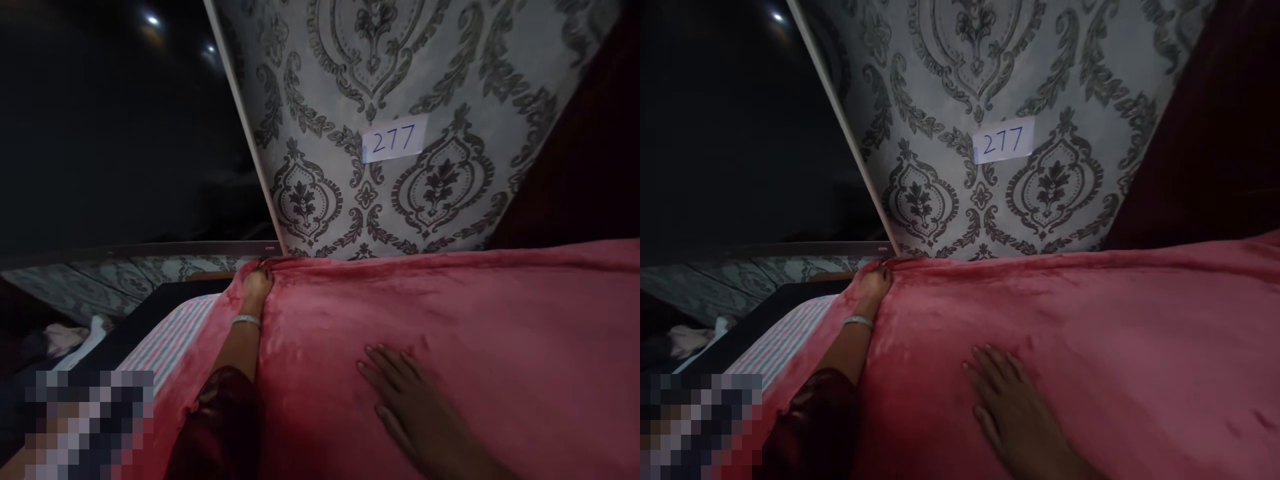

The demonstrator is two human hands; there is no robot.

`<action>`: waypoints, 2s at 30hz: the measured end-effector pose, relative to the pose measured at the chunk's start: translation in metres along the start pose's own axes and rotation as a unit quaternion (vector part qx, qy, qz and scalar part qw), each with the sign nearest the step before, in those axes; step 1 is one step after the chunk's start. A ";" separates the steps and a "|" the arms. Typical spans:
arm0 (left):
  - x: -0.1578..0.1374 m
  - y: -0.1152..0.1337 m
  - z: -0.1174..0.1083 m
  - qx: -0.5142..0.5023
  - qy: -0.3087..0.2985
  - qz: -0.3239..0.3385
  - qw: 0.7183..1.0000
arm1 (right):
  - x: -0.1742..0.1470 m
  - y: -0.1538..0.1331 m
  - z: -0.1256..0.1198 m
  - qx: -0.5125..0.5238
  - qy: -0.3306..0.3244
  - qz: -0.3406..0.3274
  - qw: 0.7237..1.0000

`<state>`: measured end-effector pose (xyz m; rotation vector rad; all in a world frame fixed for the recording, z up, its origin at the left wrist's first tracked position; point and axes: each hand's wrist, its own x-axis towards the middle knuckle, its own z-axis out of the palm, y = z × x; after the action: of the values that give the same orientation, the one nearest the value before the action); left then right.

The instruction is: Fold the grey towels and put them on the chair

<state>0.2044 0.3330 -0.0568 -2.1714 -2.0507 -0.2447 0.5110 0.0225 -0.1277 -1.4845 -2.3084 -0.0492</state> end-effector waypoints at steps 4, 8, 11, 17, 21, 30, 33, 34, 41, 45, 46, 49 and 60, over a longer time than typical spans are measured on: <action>0.004 0.006 -0.018 0.008 -0.039 0.000 0.999 | 0.004 -0.005 -0.011 0.026 -0.036 0.014 0.999; -0.015 0.039 -0.026 0.014 -0.092 0.036 0.995 | 0.008 -0.009 -0.019 0.053 -0.053 0.029 0.997; -0.064 0.076 -0.017 0.001 -0.114 0.129 0.985 | 0.010 -0.012 -0.024 0.067 -0.059 0.044 0.995; -0.142 0.114 -0.006 -0.007 -0.081 0.205 0.975 | 0.013 -0.014 -0.033 0.094 -0.055 0.052 0.993; -0.141 0.119 -0.015 0.007 -0.072 0.207 0.976 | 0.015 -0.014 -0.037 0.092 -0.063 0.058 0.992; -0.143 0.123 -0.019 0.010 -0.056 0.193 0.979 | -0.002 0.029 -0.056 0.020 -0.074 0.159 0.984; -0.146 0.125 -0.022 0.023 -0.045 0.196 0.979 | -0.026 0.066 -0.070 -0.020 -0.065 0.215 0.974; -0.147 0.127 -0.023 0.028 -0.042 0.195 0.980 | -0.036 0.079 -0.076 -0.031 -0.065 0.231 0.970; -0.147 0.142 -0.043 0.012 -0.110 0.124 0.986 | -0.111 0.152 -0.104 -0.099 -0.014 0.328 0.939; -0.147 0.162 -0.051 -0.026 -0.115 0.090 0.989 | -0.125 0.162 -0.104 -0.115 0.038 0.363 0.924; -0.151 0.171 -0.052 -0.032 -0.112 0.094 0.989 | -0.124 0.162 -0.104 -0.113 0.042 0.365 0.923; -0.174 0.209 -0.049 -0.058 -0.099 0.144 0.983 | -0.120 0.158 -0.106 -0.105 0.041 0.370 0.922; -0.240 0.273 -0.035 0.004 -0.004 0.260 0.966 | -0.113 0.151 -0.127 -0.072 0.039 0.385 0.919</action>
<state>0.4628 0.0757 -0.0729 -2.6013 -1.4011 -0.1618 0.7235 -0.0393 -0.0770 -2.3106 -1.5371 -0.0573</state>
